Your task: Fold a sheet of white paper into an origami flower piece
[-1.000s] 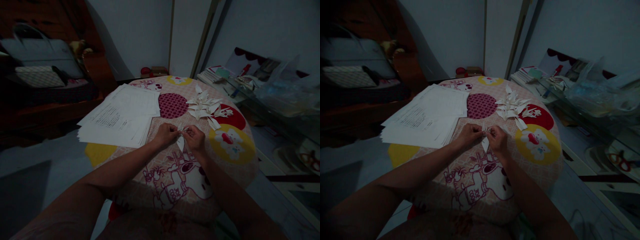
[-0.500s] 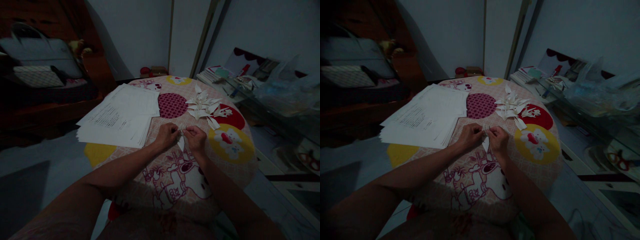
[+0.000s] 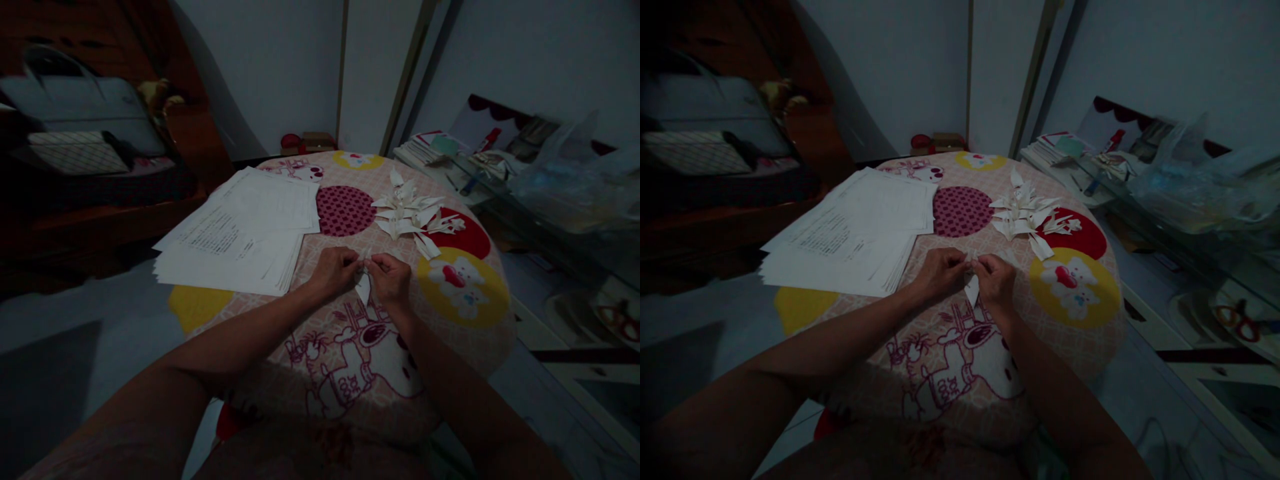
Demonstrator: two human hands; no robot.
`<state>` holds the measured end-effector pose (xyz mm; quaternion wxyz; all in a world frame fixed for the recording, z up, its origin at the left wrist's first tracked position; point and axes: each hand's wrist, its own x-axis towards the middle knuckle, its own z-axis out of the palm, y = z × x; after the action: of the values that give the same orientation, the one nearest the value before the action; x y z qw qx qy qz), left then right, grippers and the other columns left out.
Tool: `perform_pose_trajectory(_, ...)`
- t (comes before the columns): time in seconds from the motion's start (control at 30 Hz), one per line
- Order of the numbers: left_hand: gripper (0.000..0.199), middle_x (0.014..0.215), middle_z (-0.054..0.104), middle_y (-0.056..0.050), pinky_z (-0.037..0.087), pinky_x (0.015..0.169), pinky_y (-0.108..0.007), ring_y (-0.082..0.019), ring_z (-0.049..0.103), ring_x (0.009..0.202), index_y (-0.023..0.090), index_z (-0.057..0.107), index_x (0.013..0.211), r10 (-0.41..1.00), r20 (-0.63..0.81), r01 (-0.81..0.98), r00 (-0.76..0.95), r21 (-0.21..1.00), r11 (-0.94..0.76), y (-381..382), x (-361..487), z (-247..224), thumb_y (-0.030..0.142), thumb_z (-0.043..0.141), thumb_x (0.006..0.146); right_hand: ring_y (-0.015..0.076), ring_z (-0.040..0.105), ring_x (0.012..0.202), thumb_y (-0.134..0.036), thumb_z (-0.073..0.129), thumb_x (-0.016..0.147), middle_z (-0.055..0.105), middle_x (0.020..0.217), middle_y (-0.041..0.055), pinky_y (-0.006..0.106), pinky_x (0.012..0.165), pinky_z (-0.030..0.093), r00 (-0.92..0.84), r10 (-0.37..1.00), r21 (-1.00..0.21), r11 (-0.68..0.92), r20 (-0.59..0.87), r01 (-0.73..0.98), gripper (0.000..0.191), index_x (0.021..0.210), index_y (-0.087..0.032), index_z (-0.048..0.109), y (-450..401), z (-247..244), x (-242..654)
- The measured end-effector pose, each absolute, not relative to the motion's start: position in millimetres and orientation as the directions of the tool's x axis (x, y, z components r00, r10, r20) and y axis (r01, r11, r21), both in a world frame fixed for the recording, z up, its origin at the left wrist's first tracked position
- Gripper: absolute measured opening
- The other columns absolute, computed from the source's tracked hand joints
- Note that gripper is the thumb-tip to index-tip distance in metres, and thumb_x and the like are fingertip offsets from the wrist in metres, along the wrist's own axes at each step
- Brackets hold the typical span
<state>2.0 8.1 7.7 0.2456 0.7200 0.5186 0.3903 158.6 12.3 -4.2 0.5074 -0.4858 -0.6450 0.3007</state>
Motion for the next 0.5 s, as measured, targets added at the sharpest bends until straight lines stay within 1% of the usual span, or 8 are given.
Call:
perform_pose_trajectory(0.13,0.037,0.051,0.039,0.003,0.024,0.054,-0.027,-0.01,0.037,0.055,0.016,0.045,0.05,0.969,0.226,0.444,0.097,0.862,-0.245,7.2,2.7,6.5,0.033,0.058,0.081,0.0129,0.049,0.056,-0.032,0.066,0.077,0.055,0.056,-0.0043,0.026,0.057,0.039,0.045,0.934,-0.89,0.322,0.354,0.324,0.019,0.064,-0.019,0.064,10.9,-2.9,157.4)
perform_pose_trajectory(0.23,0.039,0.05,0.039,0.004,0.023,0.051,-0.025,-0.009,0.036,0.052,0.016,0.047,0.05,0.99,0.13,0.311,0.058,0.94,-0.142,8.1,3.0,3.2,0.038,0.06,0.08,0.0134,0.051,0.056,-0.033,0.066,0.077,0.057,0.057,-0.0043,0.027,0.056,0.04,0.095,0.939,-0.91,0.289,0.329,0.297,0.018,0.065,-0.019,0.062,12.8,-5.2,158.0)
perform_pose_trajectory(0.4,0.037,0.049,0.045,0.003,0.024,0.048,-0.023,-0.008,0.036,0.048,0.015,0.052,0.05,0.998,0.055,0.123,0.015,0.991,-0.056,11.1,3.8,-1.7,0.04,0.064,0.076,0.0139,0.055,0.054,-0.034,0.067,0.075,0.055,0.056,-0.0051,0.028,0.056,0.048,0.122,0.957,-0.958,0.244,0.264,0.153,0.019,0.066,-0.019,0.06,17.7,-12.4,158.1)
perform_pose_trajectory(0.5,0.035,0.05,0.051,0.002,0.025,0.048,-0.023,-0.008,0.039,0.047,0.014,0.056,0.052,0.999,0.035,0.058,-0.007,0.998,-0.034,12.8,4.3,-2.8,0.039,0.066,0.073,0.014,0.058,0.054,-0.033,0.069,0.074,0.055,0.056,-0.0055,0.029,0.057,0.052,0.142,0.97,-0.98,0.193,0.198,0.047,0.019,0.066,-0.019,0.058,19.0,-13.7,156.6)
